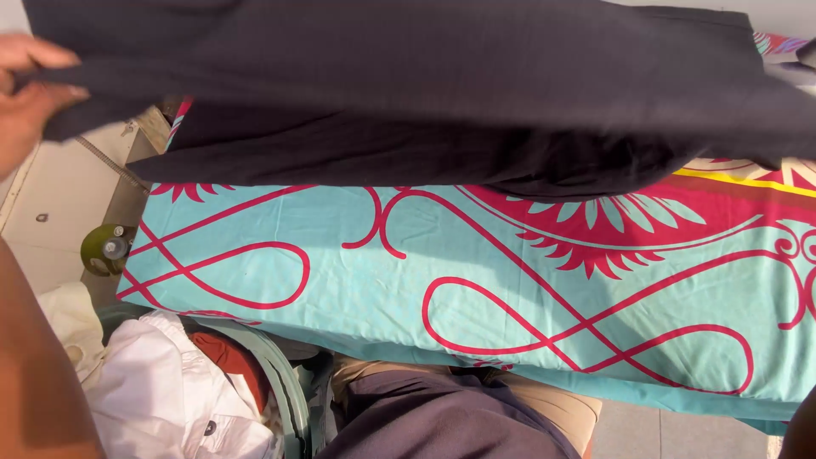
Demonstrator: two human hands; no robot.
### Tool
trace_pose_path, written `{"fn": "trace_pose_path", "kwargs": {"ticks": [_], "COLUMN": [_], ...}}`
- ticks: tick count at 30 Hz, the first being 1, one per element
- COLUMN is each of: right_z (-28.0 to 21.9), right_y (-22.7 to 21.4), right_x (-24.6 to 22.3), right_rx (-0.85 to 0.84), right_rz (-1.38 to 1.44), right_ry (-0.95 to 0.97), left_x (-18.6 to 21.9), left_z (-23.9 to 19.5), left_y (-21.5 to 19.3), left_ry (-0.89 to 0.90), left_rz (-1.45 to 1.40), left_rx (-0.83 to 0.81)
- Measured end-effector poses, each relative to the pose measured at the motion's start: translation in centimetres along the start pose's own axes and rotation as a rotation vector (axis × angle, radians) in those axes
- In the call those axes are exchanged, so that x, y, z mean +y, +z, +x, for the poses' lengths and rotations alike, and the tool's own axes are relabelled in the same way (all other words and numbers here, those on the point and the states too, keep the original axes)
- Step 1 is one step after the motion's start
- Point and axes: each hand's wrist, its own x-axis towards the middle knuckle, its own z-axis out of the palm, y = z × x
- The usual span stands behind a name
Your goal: Folding multiple pairs of black pants on an ironing board.
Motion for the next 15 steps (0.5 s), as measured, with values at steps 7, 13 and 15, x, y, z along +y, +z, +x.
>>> {"fn": "trace_pose_path", "kwargs": {"ticks": [7, 13, 15], "right_z": [-14.2, -20.0, -21.1], "right_y": [2.9, 2.7, 2.0], "right_x": [-13.1, -15.6, -15.5], "right_rx": [-0.105, 0.203, 0.157], "right_rz": [-0.224, 0.165, 0.19], "right_ry": [0.15, 0.201, 0.224], "left_x": [17.0, 14.5, 11.2], "left_z": [-6.0, -8.0, -9.1], "left_y": [3.3, 2.5, 1.4], "left_ry": [-0.755, -0.715, -0.644], "left_rz": [-0.174, -0.385, -0.475], "left_rx": [-0.708, -0.62, -0.602]}}
